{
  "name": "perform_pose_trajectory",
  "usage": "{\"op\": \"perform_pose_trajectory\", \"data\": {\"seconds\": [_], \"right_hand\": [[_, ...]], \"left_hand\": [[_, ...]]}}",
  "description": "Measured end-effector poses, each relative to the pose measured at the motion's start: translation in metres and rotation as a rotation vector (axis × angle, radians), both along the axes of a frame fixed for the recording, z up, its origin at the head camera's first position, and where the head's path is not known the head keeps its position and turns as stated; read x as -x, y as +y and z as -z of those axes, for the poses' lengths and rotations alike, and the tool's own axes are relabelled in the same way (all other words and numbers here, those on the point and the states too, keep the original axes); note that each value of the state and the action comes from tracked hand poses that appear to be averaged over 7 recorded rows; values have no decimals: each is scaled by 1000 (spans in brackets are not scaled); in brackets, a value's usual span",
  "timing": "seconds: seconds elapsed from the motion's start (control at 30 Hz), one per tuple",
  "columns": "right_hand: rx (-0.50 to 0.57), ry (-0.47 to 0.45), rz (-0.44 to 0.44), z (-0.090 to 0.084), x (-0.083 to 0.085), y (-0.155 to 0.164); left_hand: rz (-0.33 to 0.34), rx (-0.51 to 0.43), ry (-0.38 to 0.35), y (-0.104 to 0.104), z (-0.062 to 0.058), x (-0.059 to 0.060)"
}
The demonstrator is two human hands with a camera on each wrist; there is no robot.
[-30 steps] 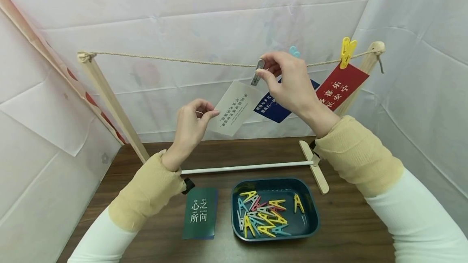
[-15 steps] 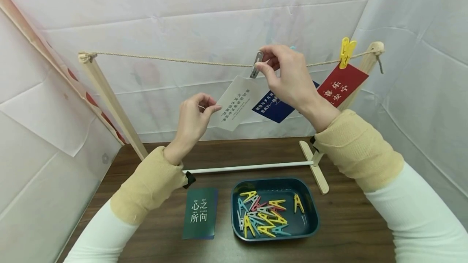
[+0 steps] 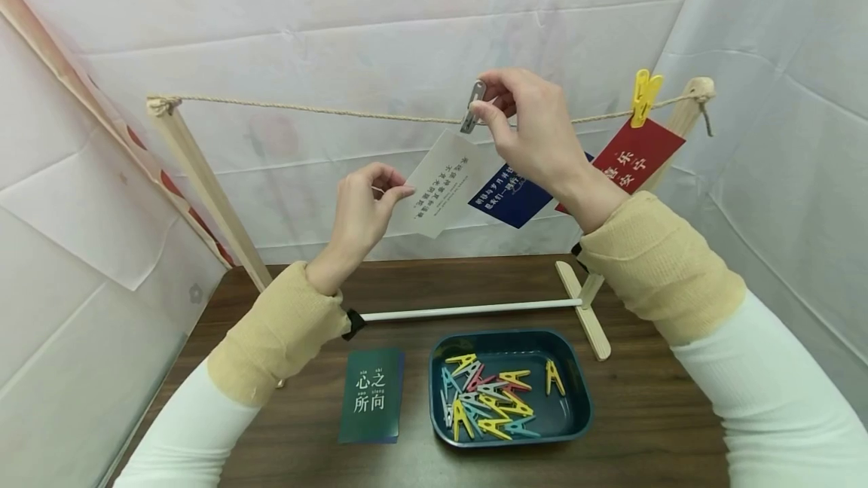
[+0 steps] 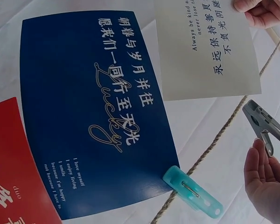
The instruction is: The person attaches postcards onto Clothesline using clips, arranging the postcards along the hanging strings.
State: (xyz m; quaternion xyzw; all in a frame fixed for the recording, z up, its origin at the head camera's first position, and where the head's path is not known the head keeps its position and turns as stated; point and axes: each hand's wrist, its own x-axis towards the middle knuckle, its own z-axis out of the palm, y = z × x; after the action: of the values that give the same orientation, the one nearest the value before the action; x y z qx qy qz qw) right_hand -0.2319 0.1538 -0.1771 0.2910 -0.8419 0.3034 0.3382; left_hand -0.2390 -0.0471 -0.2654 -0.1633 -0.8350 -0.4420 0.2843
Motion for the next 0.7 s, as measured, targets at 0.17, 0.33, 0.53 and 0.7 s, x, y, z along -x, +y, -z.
{"op": "perform_pose_trajectory", "data": {"seconds": [0.17,0.33,0.53,0.7], "right_hand": [[8,4,2,-3,2,-3],[16,-5,-3,-3,4,-6],[7,-5,6,-5,7,-7],[-11,9,13,-6,9,-7]], "left_hand": [[14,-16,-23,1,-1,2],[19,-34,-32,3,0,5],[37,-52,-28,3,1,10],[39,-64,-30,3,2,13]]}}
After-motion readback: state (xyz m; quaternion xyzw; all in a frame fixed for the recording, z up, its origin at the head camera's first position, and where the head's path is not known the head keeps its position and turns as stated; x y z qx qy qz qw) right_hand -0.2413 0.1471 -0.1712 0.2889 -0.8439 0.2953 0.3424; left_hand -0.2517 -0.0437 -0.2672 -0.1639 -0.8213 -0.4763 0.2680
